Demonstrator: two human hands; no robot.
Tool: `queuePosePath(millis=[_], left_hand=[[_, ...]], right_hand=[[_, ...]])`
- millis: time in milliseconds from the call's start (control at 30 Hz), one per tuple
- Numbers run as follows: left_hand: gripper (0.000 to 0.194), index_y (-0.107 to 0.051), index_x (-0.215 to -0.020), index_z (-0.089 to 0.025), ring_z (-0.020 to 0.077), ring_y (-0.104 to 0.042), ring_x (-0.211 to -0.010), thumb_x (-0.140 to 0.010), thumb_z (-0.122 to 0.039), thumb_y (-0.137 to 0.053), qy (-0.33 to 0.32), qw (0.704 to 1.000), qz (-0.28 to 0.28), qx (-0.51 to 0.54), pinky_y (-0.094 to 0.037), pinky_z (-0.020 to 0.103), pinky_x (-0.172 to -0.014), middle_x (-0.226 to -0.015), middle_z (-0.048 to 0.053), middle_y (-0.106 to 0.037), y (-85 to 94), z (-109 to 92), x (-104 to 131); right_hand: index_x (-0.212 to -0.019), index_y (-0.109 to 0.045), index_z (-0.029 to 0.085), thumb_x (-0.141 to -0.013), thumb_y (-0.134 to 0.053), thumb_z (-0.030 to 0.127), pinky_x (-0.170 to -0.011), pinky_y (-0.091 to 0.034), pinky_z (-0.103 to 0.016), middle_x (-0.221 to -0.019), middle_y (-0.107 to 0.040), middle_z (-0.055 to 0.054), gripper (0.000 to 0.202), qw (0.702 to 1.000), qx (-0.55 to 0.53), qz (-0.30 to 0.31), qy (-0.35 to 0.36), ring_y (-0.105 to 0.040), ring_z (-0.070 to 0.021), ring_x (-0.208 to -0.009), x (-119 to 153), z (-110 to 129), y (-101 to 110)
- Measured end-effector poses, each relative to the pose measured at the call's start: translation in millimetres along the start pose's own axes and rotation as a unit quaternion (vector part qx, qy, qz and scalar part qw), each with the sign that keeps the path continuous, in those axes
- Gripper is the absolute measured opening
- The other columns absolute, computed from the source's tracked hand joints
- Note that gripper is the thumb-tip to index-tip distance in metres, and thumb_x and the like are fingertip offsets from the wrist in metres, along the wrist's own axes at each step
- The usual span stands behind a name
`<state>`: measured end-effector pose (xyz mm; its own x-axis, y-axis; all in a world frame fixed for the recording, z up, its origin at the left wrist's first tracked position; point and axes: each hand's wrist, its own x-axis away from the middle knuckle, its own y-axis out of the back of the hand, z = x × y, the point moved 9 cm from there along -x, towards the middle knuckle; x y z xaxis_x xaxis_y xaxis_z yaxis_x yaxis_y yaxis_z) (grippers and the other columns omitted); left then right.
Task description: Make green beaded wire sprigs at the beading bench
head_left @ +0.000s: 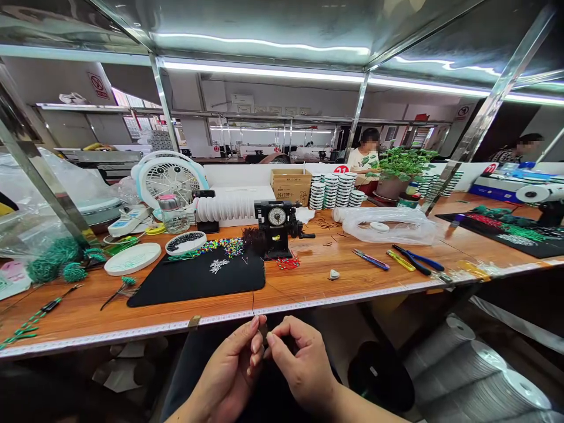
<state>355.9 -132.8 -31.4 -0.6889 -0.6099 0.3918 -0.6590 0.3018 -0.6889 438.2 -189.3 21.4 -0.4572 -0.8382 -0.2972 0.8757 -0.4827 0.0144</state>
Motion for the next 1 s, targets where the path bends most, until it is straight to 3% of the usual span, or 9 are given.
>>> queuePosePath(millis=[167,467,667,833,900,1000], left_hand=[[0.023,-0.068,-0.081,-0.009,0.0034,-0.035,-0.040,-0.070,-0.027,-0.075,0.001,1.000,0.001,-0.011,-0.026,0.015,-0.036,-0.047,-0.006,-0.046,0.4,0,-1],[0.018,-0.068,-0.076,-0.009,0.0033,-0.034,-0.040,-0.071,-0.026,-0.073,0.032,0.999,0.012,-0.020,-0.026,0.014,-0.036,-0.048,-0.005,-0.046,-1.2,13,0],[0.015,-0.067,-0.077,-0.010,0.0035,-0.034,-0.040,-0.079,-0.024,-0.065,0.041,0.999,0.012,-0.019,-0.025,0.015,-0.037,-0.049,-0.004,-0.045,1.8,14,-3],[0.014,-0.066,-0.081,-0.011,0.0036,-0.036,-0.041,-0.079,-0.024,-0.065,0.041,0.999,0.004,-0.019,-0.024,0.015,-0.038,-0.051,-0.005,-0.046,4.6,13,-5],[0.015,-0.065,-0.073,-0.011,0.0038,-0.035,-0.041,-0.078,-0.025,-0.066,0.039,0.999,0.013,-0.026,-0.024,0.015,-0.038,-0.050,-0.005,-0.046,2.3,14,-4],[0.032,-0.056,-0.053,-0.011,0.0058,-0.038,-0.044,-0.077,-0.029,-0.066,0.037,0.997,0.039,-0.059,-0.027,0.016,-0.040,-0.046,-0.003,-0.044,-4.5,16,-4]], right_hand=[[-0.067,-0.055,0.017,-0.082,-0.054,0.028,-0.058,-0.047,-0.024,-0.062,-0.060,-0.002,0.019,1.000,-0.025,0.000,0.005,-0.057,-0.0133,-0.058,-1,3,-1],[-0.071,-0.050,0.016,-0.086,-0.054,0.032,-0.056,-0.050,-0.027,-0.061,-0.062,-0.001,0.022,0.988,-0.139,0.041,-0.049,-0.059,-0.0125,-0.050,-1,-9,-10],[-0.066,-0.052,0.015,-0.084,-0.059,0.031,-0.056,-0.046,-0.023,-0.059,-0.060,-0.001,0.025,0.995,-0.096,-0.002,-0.040,-0.057,-0.0116,-0.055,-1,-8,3],[-0.067,-0.051,0.016,-0.084,-0.059,0.032,-0.057,-0.045,-0.023,-0.059,-0.060,0.000,0.025,0.990,-0.131,0.012,-0.042,-0.057,-0.0110,-0.055,-2,-3,1],[-0.067,-0.050,0.016,-0.084,-0.058,0.035,-0.055,-0.045,-0.023,-0.059,-0.060,-0.001,0.027,0.986,-0.155,0.026,-0.058,-0.057,-0.0112,-0.054,-3,-8,-3],[-0.061,-0.047,0.015,-0.084,-0.057,0.041,-0.050,-0.043,-0.022,-0.054,-0.059,-0.002,0.036,0.978,-0.172,0.056,-0.103,-0.056,-0.0112,-0.050,-5,-23,-11]])
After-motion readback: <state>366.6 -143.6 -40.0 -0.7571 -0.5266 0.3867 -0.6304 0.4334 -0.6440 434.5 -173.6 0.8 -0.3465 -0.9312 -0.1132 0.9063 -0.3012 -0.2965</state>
